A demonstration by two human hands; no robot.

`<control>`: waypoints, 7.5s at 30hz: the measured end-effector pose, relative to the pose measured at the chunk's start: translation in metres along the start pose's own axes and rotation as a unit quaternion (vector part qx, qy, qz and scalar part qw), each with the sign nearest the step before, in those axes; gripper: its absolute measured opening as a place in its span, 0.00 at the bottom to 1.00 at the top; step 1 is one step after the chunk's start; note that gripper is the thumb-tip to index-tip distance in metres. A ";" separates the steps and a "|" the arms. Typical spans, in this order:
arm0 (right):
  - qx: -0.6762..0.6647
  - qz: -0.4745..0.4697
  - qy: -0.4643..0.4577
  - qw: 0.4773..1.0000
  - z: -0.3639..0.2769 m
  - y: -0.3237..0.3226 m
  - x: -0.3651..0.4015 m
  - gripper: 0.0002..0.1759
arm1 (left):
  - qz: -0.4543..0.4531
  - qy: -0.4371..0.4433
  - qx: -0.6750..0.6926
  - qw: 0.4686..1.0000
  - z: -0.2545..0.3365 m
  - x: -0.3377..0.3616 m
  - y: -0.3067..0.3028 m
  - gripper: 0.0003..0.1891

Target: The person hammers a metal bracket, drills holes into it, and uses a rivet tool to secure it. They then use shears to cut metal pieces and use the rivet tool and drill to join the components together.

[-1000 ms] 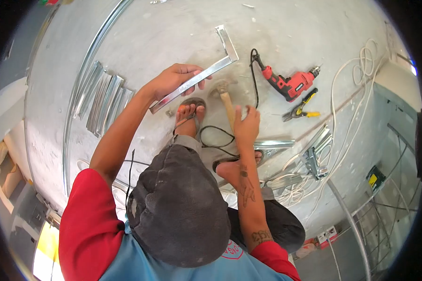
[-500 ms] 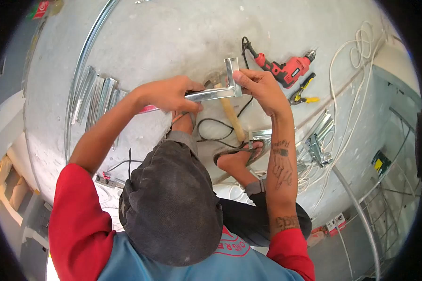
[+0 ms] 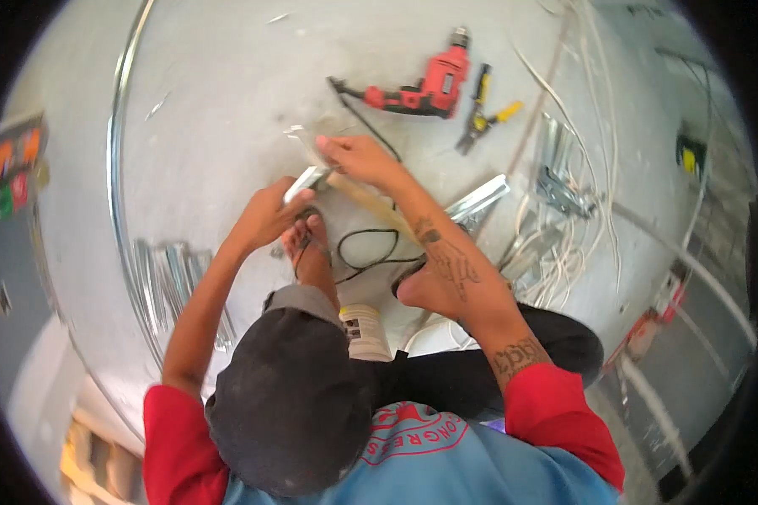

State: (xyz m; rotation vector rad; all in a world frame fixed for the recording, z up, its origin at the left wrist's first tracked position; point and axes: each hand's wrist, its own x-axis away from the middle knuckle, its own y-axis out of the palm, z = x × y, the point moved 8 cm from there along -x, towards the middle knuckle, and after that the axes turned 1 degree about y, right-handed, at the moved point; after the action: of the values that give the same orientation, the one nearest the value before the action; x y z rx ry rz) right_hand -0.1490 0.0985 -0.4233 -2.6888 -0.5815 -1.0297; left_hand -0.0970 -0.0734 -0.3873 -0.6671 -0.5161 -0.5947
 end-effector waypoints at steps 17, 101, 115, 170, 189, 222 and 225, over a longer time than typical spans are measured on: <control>0.107 0.703 0.130 0.691 0.208 -0.250 0.218 0.15 | 0.459 0.022 -0.264 0.848 -0.018 -0.021 -0.030 0.32; 0.307 0.143 -0.079 0.938 -0.195 -0.114 0.097 0.29 | 0.289 0.097 -0.108 0.946 0.021 -0.178 -0.022 0.40; 0.356 0.141 -0.090 0.920 -0.203 -0.105 0.084 0.25 | 0.289 0.099 -0.105 0.946 0.021 -0.179 -0.019 0.40; 0.359 0.101 -0.024 0.927 -0.245 -0.081 0.073 0.27 | 0.284 -0.137 0.063 0.947 0.007 -0.214 -0.033 0.45; 0.360 0.092 -0.060 0.926 -0.228 -0.088 0.064 0.29 | 0.236 -0.028 0.180 0.954 -0.005 -0.220 -0.019 0.37; 0.495 0.037 -0.089 0.863 -0.237 -0.088 0.048 0.28 | 0.319 0.037 0.062 0.945 0.009 -0.224 -0.018 0.34; 0.508 0.030 -0.137 0.850 -0.238 -0.090 0.046 0.29 | 0.317 0.030 0.068 0.945 0.007 -0.225 -0.017 0.34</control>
State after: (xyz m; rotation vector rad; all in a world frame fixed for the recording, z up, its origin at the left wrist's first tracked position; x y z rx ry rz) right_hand -0.2973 0.1162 -0.2128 -1.8497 -0.7894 -0.1632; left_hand -0.2709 -0.0033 -0.5127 -0.6368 -0.2562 0.0290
